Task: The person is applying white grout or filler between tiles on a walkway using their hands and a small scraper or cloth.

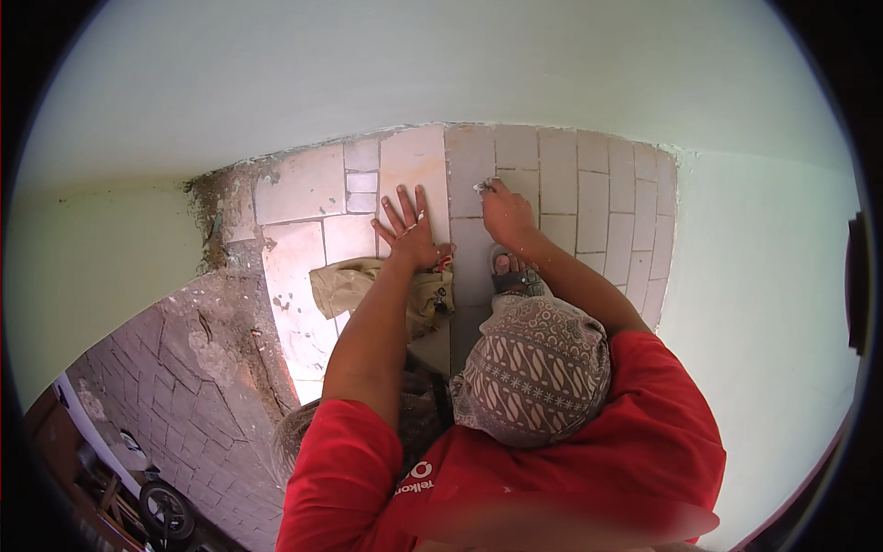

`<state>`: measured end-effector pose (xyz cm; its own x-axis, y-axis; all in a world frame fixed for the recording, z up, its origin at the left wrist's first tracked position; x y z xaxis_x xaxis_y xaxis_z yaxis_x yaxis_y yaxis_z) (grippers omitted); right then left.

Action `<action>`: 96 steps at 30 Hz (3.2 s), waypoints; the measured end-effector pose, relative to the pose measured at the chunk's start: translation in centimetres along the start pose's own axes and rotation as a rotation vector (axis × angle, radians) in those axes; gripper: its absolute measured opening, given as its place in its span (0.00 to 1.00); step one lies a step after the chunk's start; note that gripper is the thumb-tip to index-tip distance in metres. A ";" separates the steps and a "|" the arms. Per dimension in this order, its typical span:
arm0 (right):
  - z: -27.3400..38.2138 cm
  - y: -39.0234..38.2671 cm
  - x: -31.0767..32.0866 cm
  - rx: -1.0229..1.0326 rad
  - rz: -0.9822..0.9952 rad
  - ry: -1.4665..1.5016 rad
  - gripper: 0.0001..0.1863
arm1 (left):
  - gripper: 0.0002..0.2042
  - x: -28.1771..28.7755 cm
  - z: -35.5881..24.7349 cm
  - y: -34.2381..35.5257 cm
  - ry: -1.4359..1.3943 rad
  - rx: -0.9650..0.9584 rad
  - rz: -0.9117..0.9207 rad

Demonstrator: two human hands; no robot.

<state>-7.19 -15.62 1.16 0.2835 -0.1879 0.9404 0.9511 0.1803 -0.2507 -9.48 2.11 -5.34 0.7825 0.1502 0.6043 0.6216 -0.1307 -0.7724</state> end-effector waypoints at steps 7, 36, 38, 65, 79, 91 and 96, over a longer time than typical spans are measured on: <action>0.4 3.0 -0.4 0.059 0.048 -0.026 0.12 | 0.71 0.5 -0.8 -0.4 -0.027 -0.036 -0.015; -2.3 6.3 0.3 0.102 0.026 0.075 0.21 | 0.71 0.9 -0.9 -1.2 -0.030 -0.031 0.003; -1.9 5.8 0.1 0.180 0.074 0.040 0.20 | 0.71 0.9 -1.0 -1.3 -0.031 -0.029 0.001; -2.3 4.4 1.2 0.171 0.017 0.032 0.19 | 0.71 1.4 -2.3 -2.3 -0.025 -0.026 -0.027; -3.5 8.4 2.8 0.205 -0.012 -0.015 0.20 | 0.72 0.8 -2.2 -2.0 -0.044 -0.030 0.006; -3.8 7.3 1.1 0.219 -0.001 0.004 0.21 | 0.72 1.1 -2.1 -1.9 -0.044 -0.045 -0.043; -4.9 8.1 2.7 0.072 -0.038 -0.028 0.21 | 0.71 1.4 -2.4 -2.4 -0.043 -0.036 -0.022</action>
<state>1.86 -19.43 0.56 0.2431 -0.1693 0.9551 0.9496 0.2423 -0.1988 -9.80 0.31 -2.20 0.7666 0.1953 0.6118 0.6404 -0.1620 -0.7508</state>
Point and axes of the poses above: each hand's wrist, its own y-axis towards the middle knuckle, its own x-axis out of the back of the hand, z = x × y, the point moved 7 cm from there along y, towards the middle knuckle, and after that the axes turned 10 degrees about x, right-handed, at the moved point
